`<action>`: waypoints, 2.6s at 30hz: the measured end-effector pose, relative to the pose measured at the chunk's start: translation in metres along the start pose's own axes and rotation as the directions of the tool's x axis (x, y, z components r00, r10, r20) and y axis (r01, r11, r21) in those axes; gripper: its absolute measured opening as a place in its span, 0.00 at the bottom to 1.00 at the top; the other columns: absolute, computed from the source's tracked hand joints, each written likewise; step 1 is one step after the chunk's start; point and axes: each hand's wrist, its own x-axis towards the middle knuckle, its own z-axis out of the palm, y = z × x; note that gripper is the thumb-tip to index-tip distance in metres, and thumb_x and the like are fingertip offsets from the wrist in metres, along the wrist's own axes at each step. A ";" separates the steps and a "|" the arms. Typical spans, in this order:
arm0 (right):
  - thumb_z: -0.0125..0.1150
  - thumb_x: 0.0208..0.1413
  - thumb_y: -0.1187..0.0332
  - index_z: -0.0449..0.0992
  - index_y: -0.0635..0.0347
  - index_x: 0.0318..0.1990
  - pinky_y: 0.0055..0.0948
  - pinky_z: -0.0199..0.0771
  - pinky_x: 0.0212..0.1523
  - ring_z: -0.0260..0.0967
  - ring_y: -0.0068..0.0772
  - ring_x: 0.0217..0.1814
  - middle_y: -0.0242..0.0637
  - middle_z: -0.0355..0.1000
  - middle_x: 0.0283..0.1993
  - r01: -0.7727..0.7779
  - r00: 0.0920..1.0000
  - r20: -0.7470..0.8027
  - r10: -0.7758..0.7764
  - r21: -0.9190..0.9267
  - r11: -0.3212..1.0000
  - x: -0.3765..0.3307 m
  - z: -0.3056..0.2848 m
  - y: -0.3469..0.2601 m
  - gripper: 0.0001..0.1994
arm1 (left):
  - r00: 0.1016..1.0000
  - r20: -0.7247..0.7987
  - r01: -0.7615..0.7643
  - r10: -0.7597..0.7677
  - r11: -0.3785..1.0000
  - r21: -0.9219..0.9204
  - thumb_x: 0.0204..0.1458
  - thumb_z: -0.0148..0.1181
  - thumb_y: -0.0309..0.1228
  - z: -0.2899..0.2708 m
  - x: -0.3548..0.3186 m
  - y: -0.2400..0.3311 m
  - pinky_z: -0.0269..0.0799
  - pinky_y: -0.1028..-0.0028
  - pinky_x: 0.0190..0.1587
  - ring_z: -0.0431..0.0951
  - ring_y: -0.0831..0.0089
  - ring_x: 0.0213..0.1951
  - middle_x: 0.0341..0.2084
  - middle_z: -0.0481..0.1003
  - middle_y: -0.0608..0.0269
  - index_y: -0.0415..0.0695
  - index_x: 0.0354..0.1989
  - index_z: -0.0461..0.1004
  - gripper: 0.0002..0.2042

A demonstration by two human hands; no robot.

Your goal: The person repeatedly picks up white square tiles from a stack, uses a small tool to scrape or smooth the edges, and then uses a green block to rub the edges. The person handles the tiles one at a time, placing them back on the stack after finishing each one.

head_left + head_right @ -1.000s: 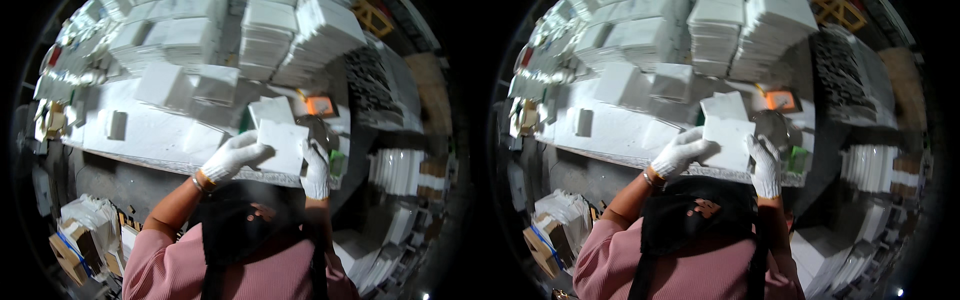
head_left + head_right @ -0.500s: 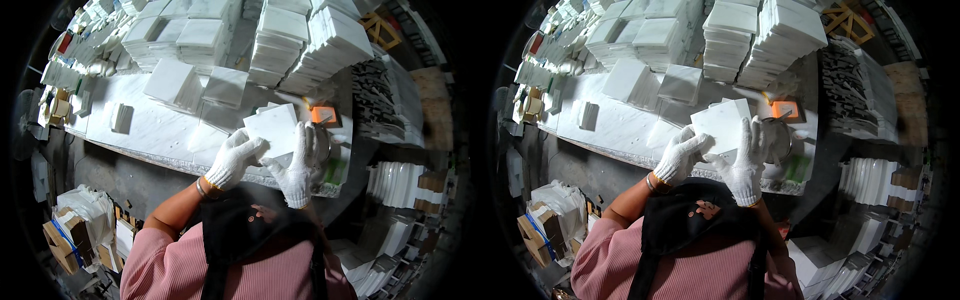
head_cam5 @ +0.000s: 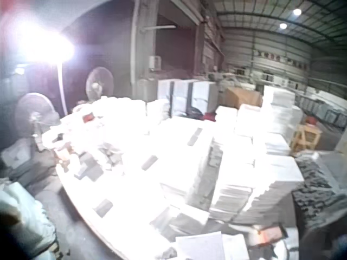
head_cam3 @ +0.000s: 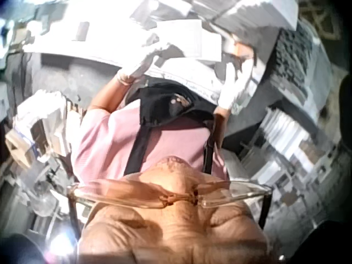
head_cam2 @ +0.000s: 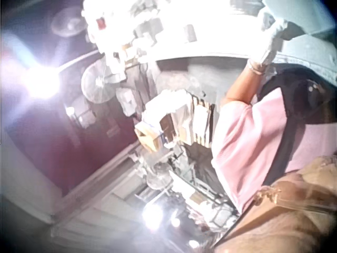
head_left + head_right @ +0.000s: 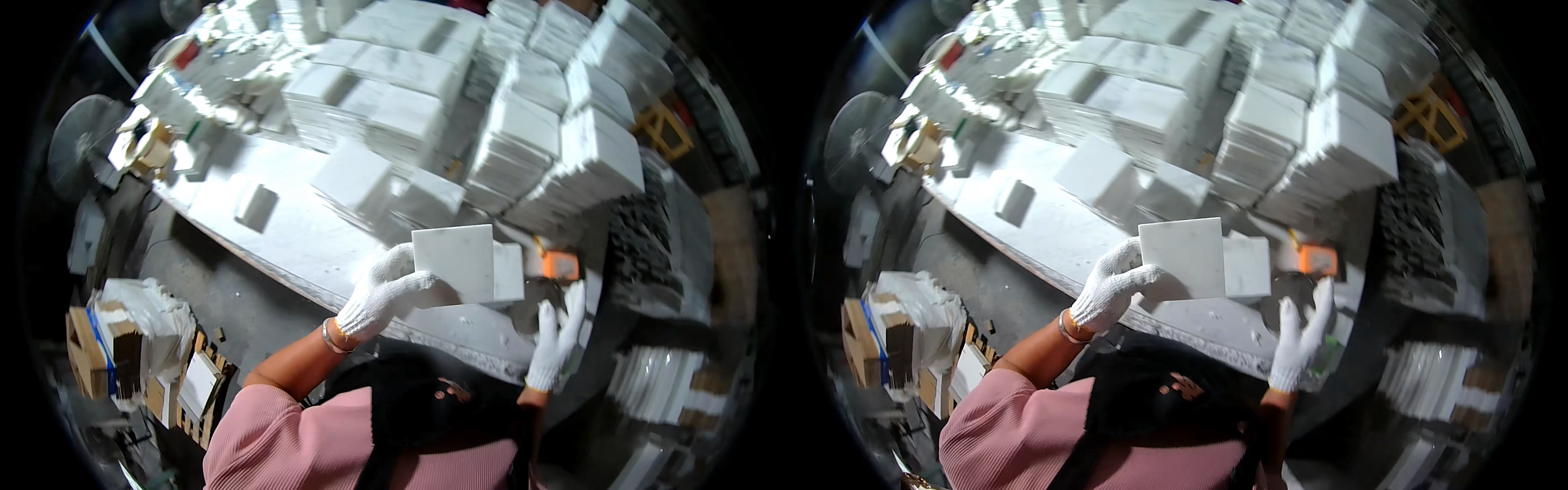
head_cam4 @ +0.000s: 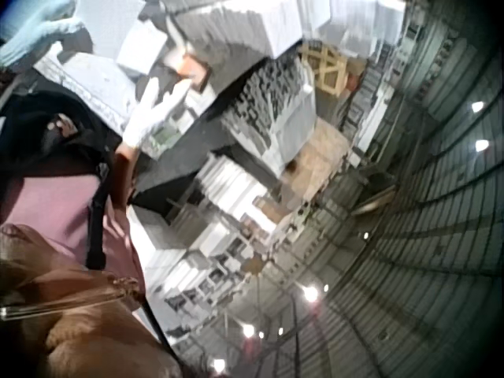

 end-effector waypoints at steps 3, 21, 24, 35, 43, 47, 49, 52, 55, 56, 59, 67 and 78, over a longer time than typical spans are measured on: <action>0.56 0.63 0.73 0.58 0.64 0.70 0.35 0.65 0.64 0.60 0.42 0.70 0.48 0.59 0.70 -0.041 0.997 0.066 0.036 0.068 0.997 -0.006 -0.002 0.005 0.29 | 0.983 -0.060 -0.169 0.173 0.984 0.053 0.56 0.66 0.34 -0.020 0.006 0.036 0.74 0.76 0.40 0.76 0.77 0.40 0.41 0.76 0.64 0.36 0.55 0.70 0.22; 0.60 0.59 0.75 0.68 0.64 0.64 0.32 0.72 0.53 0.71 0.36 0.57 0.44 0.69 0.62 -0.128 0.983 0.146 0.110 0.119 0.985 -0.006 -0.001 0.018 0.24 | 0.944 -0.137 -0.043 0.301 0.522 0.852 0.58 0.59 0.37 -0.148 0.092 0.120 0.75 0.73 0.41 0.79 0.73 0.40 0.39 0.80 0.57 0.39 0.56 0.75 0.20; 0.59 0.60 0.74 0.67 0.65 0.64 0.31 0.71 0.54 0.69 0.34 0.58 0.44 0.68 0.62 -0.129 0.980 0.160 0.115 0.082 0.988 -0.005 0.001 0.019 0.24 | 0.747 0.016 -0.100 0.664 0.088 0.991 0.59 0.59 0.35 -0.133 0.071 0.124 0.75 0.72 0.43 0.80 0.72 0.39 0.36 0.81 0.55 0.39 0.53 0.76 0.17; 0.69 0.52 0.57 0.63 0.60 0.66 0.49 0.59 0.66 0.59 0.57 0.68 0.52 0.61 0.68 0.258 0.927 0.369 -0.071 -0.486 0.835 0.017 0.046 0.017 0.36 | 0.956 0.292 -0.218 -0.029 0.595 0.773 0.58 0.59 0.35 -0.042 0.015 -0.005 0.77 0.74 0.44 0.83 0.72 0.39 0.41 0.82 0.58 0.44 0.56 0.75 0.18; 0.68 0.52 0.62 0.70 0.63 0.60 0.47 0.63 0.63 0.64 0.54 0.63 0.50 0.68 0.61 0.317 0.917 0.364 -0.166 -0.408 0.857 0.009 0.040 0.026 0.29 | 0.988 0.157 -0.100 -0.004 0.756 0.647 0.59 0.60 0.44 0.019 0.051 -0.082 0.78 0.73 0.40 0.81 0.75 0.35 0.38 0.81 0.58 0.41 0.64 0.65 0.28; 0.68 0.52 0.66 0.71 0.64 0.59 0.46 0.63 0.63 0.65 0.52 0.62 0.50 0.69 0.60 0.159 0.933 0.358 -0.042 -0.306 0.939 -0.004 0.040 0.007 0.27 | 0.968 0.123 0.126 -0.217 0.851 0.509 0.58 0.62 0.45 0.025 0.055 -0.077 0.78 0.75 0.35 0.81 0.76 0.34 0.36 0.81 0.59 0.38 0.61 0.67 0.28; 0.68 0.53 0.66 0.71 0.64 0.59 0.45 0.64 0.63 0.65 0.52 0.61 0.50 0.70 0.59 0.243 0.931 0.344 -0.125 -0.326 0.914 -0.010 0.036 0.009 0.26 | 0.964 0.122 0.142 -0.236 0.846 0.514 0.56 0.65 0.46 0.028 0.058 -0.072 0.76 0.76 0.33 0.79 0.79 0.32 0.32 0.79 0.62 0.38 0.50 0.73 0.24; 0.67 0.53 0.66 0.73 0.66 0.57 0.43 0.65 0.61 0.67 0.51 0.59 0.51 0.71 0.56 0.117 0.943 0.329 -0.040 -0.217 0.969 -0.011 0.037 -0.004 0.24 | 0.946 0.132 0.177 -0.297 0.811 0.557 0.55 0.66 0.44 0.025 0.061 -0.052 0.75 0.77 0.32 0.79 0.80 0.31 0.31 0.78 0.63 0.37 0.44 0.74 0.21; 0.67 0.55 0.68 0.74 0.64 0.56 0.41 0.68 0.59 0.69 0.46 0.56 0.48 0.75 0.53 0.155 0.944 0.318 -0.089 -0.187 0.970 -0.008 0.036 0.001 0.22 | 0.955 0.108 0.213 -0.278 0.890 0.404 0.54 0.67 0.40 0.024 0.053 -0.049 0.73 0.79 0.33 0.78 0.80 0.31 0.31 0.78 0.64 0.38 0.41 0.73 0.18; 0.67 0.54 0.69 0.74 0.63 0.57 0.40 0.68 0.58 0.70 0.45 0.56 0.47 0.75 0.52 0.099 0.957 0.285 -0.056 -0.139 0.985 -0.009 0.033 0.005 0.22 | 0.952 0.121 0.217 -0.281 0.900 0.379 0.54 0.67 0.40 0.025 0.052 -0.053 0.73 0.79 0.33 0.78 0.80 0.31 0.31 0.78 0.65 0.38 0.41 0.73 0.17; 0.67 0.55 0.69 0.71 0.62 0.62 0.38 0.68 0.60 0.69 0.42 0.60 0.46 0.73 0.57 -0.033 0.974 0.224 0.042 -0.045 0.998 -0.006 0.024 0.003 0.25 | 0.939 0.174 0.246 -0.298 0.932 0.267 0.54 0.67 0.40 0.025 0.046 -0.049 0.73 0.79 0.34 0.78 0.79 0.31 0.31 0.78 0.64 0.40 0.40 0.73 0.16; 0.68 0.55 0.67 0.71 0.61 0.61 0.38 0.69 0.58 0.68 0.43 0.60 0.46 0.71 0.58 0.228 0.971 0.116 -0.207 -0.213 0.950 0.020 0.033 -0.027 0.26 | 0.931 0.264 0.193 -0.251 0.954 0.228 0.55 0.67 0.37 0.030 0.029 -0.060 0.75 0.75 0.37 0.78 0.77 0.33 0.32 0.78 0.64 0.38 0.42 0.73 0.15; 0.61 0.59 0.68 0.75 0.63 0.56 0.35 0.72 0.56 0.73 0.40 0.54 0.45 0.75 0.52 0.138 0.987 0.110 -0.117 -0.210 0.968 0.027 0.026 -0.016 0.17 | 0.915 0.268 0.267 -0.301 0.951 0.158 0.56 0.65 0.36 0.030 0.019 -0.056 0.74 0.76 0.37 0.78 0.77 0.34 0.34 0.78 0.64 0.38 0.45 0.74 0.15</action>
